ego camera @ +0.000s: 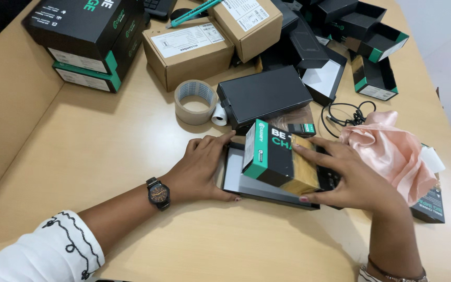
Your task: The person wipes down several electronics boxes, a phone, and a cardboard shipping box using a pink cloth on a desk crowded with various boxes and office supplies.
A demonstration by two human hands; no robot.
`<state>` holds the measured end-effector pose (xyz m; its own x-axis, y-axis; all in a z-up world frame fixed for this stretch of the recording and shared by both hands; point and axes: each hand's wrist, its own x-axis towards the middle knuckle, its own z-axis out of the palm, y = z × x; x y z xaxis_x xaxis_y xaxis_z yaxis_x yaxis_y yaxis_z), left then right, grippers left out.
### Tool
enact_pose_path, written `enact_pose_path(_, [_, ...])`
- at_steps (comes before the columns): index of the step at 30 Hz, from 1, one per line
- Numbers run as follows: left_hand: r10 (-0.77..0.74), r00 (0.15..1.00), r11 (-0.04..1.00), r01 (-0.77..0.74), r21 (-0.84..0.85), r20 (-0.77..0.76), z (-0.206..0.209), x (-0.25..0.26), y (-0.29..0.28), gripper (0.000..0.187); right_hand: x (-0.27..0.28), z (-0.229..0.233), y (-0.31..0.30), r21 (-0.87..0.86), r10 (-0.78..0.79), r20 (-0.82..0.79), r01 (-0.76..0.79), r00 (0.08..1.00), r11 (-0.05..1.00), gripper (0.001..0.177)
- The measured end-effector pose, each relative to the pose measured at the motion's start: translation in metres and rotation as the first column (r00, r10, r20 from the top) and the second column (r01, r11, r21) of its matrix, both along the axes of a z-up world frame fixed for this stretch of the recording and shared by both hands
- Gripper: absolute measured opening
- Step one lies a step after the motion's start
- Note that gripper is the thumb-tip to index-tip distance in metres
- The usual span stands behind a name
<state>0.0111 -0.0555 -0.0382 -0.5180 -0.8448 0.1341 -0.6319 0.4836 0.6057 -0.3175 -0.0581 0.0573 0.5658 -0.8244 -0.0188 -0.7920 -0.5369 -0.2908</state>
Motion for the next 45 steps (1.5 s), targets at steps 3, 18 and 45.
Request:
enact_pose_path(3, [-0.015,0.999,0.999,0.014,-0.051,-0.030,0.000,-0.001,0.000,0.140,0.019,-0.015,-0.006,0.059,0.026,-0.042,-0.024,0.999,0.998,0.097])
enact_pose_path(18, [0.039,0.999,0.999,-0.039,0.003,-0.017,0.003,-0.004,0.003,0.149,0.044,-0.010,0.013,0.014,0.035,-0.182,-0.033,0.983,0.999,0.104])
enact_pose_path(45, [-0.090,0.992,0.993,0.097,-0.070,0.088,0.013,0.000,0.004,0.115,0.048,-0.044,0.024,-0.081,-0.007,-0.147,-0.005,0.989,0.997,0.107])
